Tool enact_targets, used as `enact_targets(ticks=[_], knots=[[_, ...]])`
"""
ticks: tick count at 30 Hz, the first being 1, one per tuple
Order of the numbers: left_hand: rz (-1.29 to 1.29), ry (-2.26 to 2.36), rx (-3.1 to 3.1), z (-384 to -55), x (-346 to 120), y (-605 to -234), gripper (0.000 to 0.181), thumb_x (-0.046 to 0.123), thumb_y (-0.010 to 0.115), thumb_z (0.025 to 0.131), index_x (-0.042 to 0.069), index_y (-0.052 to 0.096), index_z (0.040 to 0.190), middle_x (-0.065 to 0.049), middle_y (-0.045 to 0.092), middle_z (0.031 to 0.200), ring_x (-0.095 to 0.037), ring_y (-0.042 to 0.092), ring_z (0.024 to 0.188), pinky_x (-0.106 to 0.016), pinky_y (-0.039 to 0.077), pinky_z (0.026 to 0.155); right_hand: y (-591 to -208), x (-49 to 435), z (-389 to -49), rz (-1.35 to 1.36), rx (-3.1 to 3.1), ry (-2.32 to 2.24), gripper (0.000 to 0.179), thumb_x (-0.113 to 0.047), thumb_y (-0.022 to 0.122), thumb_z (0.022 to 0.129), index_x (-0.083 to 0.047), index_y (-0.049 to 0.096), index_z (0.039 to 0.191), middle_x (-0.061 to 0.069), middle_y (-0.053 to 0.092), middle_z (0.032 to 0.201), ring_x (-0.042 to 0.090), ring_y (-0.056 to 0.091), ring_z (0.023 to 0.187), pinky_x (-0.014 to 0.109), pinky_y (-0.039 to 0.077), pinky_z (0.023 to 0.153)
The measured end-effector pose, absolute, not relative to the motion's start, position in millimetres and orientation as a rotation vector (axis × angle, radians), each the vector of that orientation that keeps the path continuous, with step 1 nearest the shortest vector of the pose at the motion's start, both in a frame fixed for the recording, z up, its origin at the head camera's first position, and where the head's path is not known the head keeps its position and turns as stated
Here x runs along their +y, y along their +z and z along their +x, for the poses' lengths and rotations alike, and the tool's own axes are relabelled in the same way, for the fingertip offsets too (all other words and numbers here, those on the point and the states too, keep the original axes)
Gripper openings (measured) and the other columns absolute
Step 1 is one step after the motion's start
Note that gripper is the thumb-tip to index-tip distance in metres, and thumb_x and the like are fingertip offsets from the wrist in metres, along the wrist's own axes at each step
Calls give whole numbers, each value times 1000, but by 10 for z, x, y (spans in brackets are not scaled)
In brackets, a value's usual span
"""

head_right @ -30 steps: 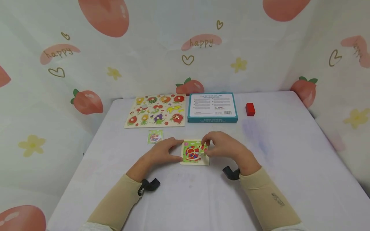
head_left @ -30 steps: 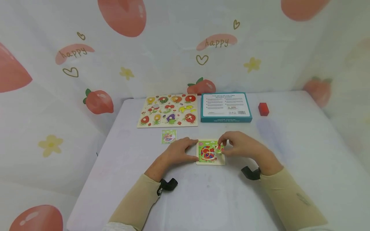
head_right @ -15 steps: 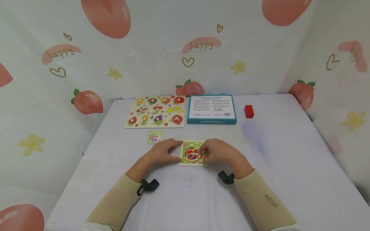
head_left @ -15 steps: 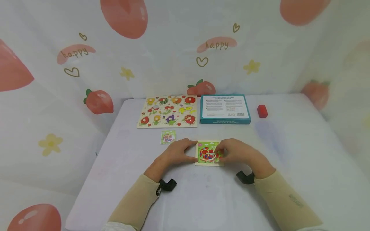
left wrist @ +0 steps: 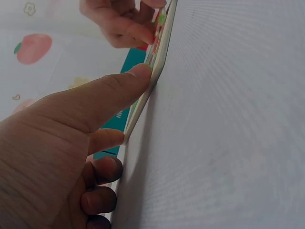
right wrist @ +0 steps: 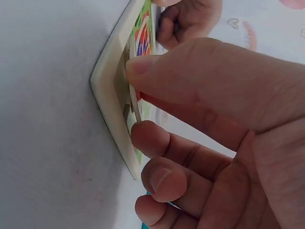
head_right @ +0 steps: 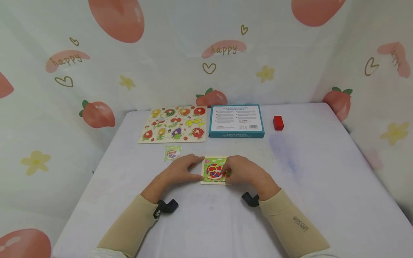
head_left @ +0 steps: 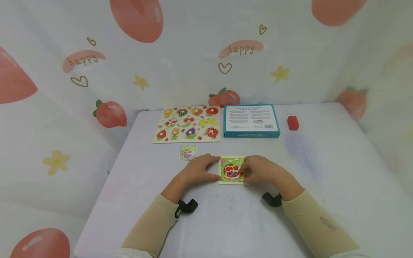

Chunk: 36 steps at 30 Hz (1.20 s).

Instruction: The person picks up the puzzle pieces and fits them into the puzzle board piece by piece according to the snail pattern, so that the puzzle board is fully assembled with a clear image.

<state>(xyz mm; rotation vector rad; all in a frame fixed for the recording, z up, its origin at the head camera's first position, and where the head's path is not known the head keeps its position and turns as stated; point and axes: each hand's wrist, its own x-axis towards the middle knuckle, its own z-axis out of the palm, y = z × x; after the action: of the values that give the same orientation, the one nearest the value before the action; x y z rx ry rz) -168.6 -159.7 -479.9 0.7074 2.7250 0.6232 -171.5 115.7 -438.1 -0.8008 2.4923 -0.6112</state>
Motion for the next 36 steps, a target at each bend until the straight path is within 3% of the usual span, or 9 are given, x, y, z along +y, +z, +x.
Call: enact_targets(ticks=[5, 19, 28, 36], knots=[[702, 628, 2714, -1681, -1582, -4784, 81, 57, 78, 85, 20, 52, 152, 4, 59, 113, -15, 51, 96, -35, 47, 87, -4391, 1146, -1698, -760, 2498, -599, 23, -16, 87, 81, -15, 82, 103, -5, 62, 94, 18, 55, 92, 35, 52, 83], [709, 633, 2720, -1675, -1545, -4760, 80, 56, 78, 85, 19, 52, 152, 5, 55, 103, -15, 49, 91, -33, 43, 79, -4427, 1151, -1730, -668, 2481, -661, 20, -14, 87, 82, -12, 84, 102, -5, 69, 97, 18, 57, 94, 34, 54, 86], [691, 626, 2712, -1625, -1547, -4715, 80, 56, 78, 85, 20, 53, 152, 4, 60, 116, -15, 51, 97, -34, 47, 89, -4352, 1129, -1664, -674, 2503, -552, 23, -18, 88, 82, -12, 83, 104, -1, 62, 97, 18, 56, 90, 30, 53, 78], [701, 620, 2714, -1626, -1555, -4715, 80, 56, 78, 85, 20, 53, 152, 5, 57, 107, -15, 50, 92, -34, 45, 82, -4401, 1173, -1708, -719, 2484, -610, 22, -19, 88, 82, -14, 84, 103, -5, 61, 92, 16, 55, 86, 30, 51, 75]])
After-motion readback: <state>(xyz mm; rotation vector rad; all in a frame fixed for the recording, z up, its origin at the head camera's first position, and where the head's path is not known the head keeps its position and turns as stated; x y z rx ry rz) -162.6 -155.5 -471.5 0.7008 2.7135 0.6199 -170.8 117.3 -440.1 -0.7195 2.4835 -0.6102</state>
